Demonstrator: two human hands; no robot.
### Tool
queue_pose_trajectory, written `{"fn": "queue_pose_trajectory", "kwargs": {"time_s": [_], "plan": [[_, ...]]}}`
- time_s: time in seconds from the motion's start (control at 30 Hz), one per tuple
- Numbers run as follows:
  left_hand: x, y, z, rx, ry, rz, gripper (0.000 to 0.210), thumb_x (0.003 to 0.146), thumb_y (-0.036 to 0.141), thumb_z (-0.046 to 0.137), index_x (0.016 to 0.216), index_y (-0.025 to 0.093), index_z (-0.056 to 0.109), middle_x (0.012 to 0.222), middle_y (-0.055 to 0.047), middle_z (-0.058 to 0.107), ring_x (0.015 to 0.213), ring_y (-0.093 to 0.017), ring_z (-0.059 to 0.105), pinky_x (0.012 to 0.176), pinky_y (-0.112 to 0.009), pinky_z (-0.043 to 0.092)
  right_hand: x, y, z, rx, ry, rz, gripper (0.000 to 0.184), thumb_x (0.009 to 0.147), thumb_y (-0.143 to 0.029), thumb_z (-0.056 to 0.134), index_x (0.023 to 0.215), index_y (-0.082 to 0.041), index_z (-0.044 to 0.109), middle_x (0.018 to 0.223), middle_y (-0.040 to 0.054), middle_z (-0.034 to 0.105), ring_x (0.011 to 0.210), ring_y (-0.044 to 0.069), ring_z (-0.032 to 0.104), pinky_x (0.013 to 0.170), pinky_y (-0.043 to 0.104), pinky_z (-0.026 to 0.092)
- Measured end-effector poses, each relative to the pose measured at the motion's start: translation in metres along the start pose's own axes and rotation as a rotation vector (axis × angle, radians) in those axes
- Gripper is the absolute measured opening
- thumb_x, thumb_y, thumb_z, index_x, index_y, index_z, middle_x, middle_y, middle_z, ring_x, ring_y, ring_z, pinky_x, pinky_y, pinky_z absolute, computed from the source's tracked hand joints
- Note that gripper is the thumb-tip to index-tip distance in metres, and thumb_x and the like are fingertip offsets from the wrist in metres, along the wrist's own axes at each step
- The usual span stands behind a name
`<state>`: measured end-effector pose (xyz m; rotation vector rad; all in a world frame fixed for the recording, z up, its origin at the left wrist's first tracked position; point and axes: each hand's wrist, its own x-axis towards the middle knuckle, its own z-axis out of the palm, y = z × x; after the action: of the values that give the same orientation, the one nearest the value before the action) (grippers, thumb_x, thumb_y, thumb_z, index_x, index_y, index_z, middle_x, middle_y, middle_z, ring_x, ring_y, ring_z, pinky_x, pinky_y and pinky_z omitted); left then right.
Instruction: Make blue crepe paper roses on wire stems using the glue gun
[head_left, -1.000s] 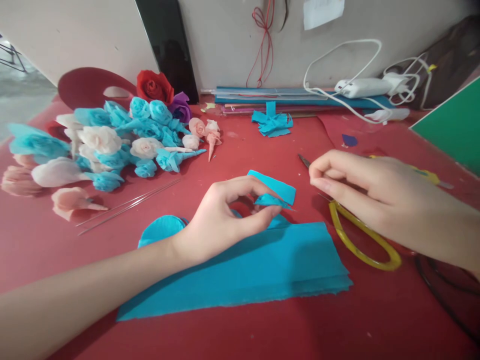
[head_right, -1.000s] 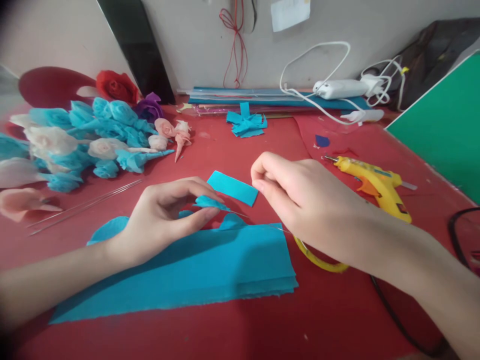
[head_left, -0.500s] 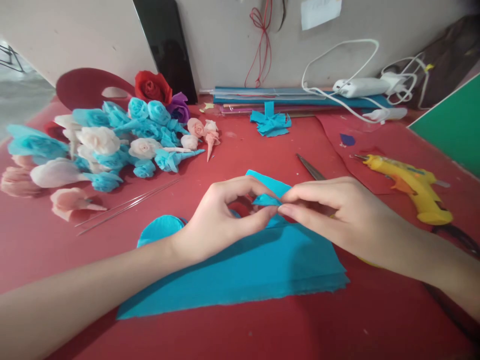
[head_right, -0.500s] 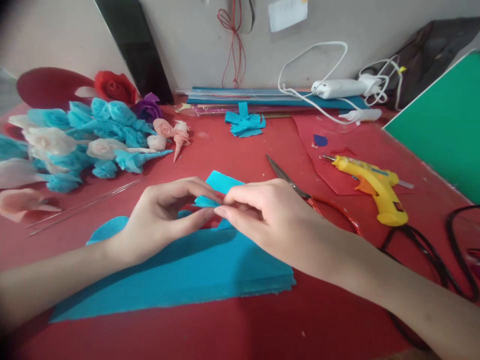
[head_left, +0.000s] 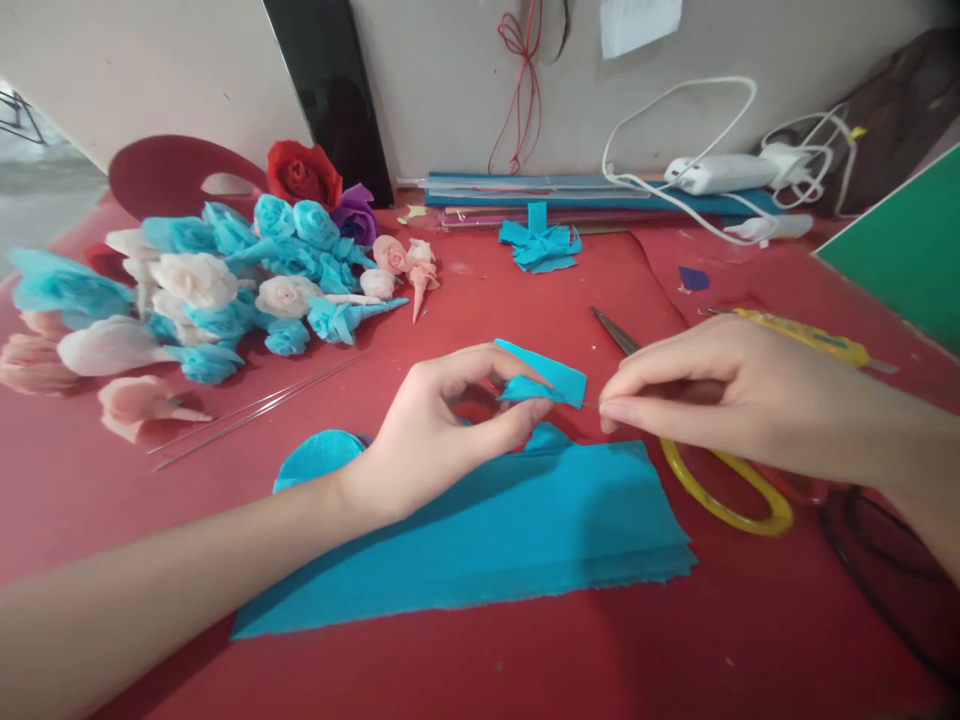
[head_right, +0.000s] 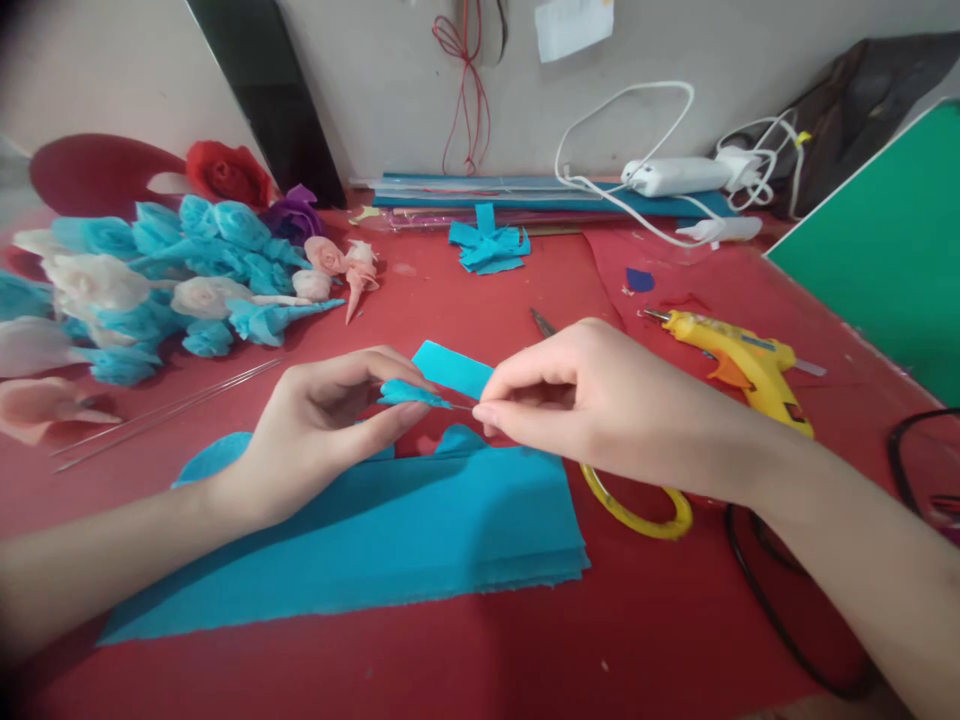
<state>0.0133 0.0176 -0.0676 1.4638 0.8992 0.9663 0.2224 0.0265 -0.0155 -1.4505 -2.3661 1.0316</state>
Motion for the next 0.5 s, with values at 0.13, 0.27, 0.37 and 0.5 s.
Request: {"fn": "queue_pose_trajectory", "kwargs": {"time_s": [0.13,0.27,0.37,0.5], "plan": [[0.001,-0.001,0.001,-0.003,0.015,-0.002,0.008,0.076,0.021,0.067,0.079,0.015,0.063,0.075,-0.001,0.063,0.059,-0.012,0.063,0.056,-0.022,0.055,0.000,0.002,-0.005,-0.055,-0.019,-0.065,0.029,0.085,-0.044,0.053,0.072,-0.023,0.068,0.067,-0.0024,0.067,0.059,0.012,0.060,0.049,0.021,0.039],[0.001,-0.001,0.001,0.002,0.031,0.035,0.007,0.077,0.021,0.066,0.078,0.015,0.063,0.072,0.000,0.062,0.060,-0.010,0.059,0.054,-0.017,0.053,-0.001,0.003,-0.008,-0.056,-0.069,-0.009,0.024,0.083,-0.041,0.055,0.072,-0.023,0.068,0.066,-0.0038,0.065,0.059,0.011,0.059,0.051,0.021,0.040],[0.000,-0.001,0.000,-0.007,0.025,0.022,0.008,0.078,0.022,0.066,0.079,0.014,0.063,0.072,0.000,0.062,0.059,-0.010,0.060,0.054,-0.018,0.053,-0.001,0.009,-0.012,-0.037,-0.100,0.014,0.021,0.081,-0.039,0.057,0.071,-0.024,0.067,0.063,-0.0040,0.063,0.058,0.011,0.055,0.049,0.021,0.039],[0.000,-0.001,-0.001,-0.016,0.047,0.019,0.009,0.077,0.022,0.066,0.078,0.014,0.062,0.072,0.000,0.063,0.058,-0.011,0.061,0.054,-0.021,0.053,-0.002,0.024,-0.023,-0.126,-0.121,-0.014,0.028,0.082,-0.046,0.054,0.073,-0.024,0.068,0.066,-0.0023,0.062,0.059,0.012,0.054,0.049,0.023,0.038]]}}
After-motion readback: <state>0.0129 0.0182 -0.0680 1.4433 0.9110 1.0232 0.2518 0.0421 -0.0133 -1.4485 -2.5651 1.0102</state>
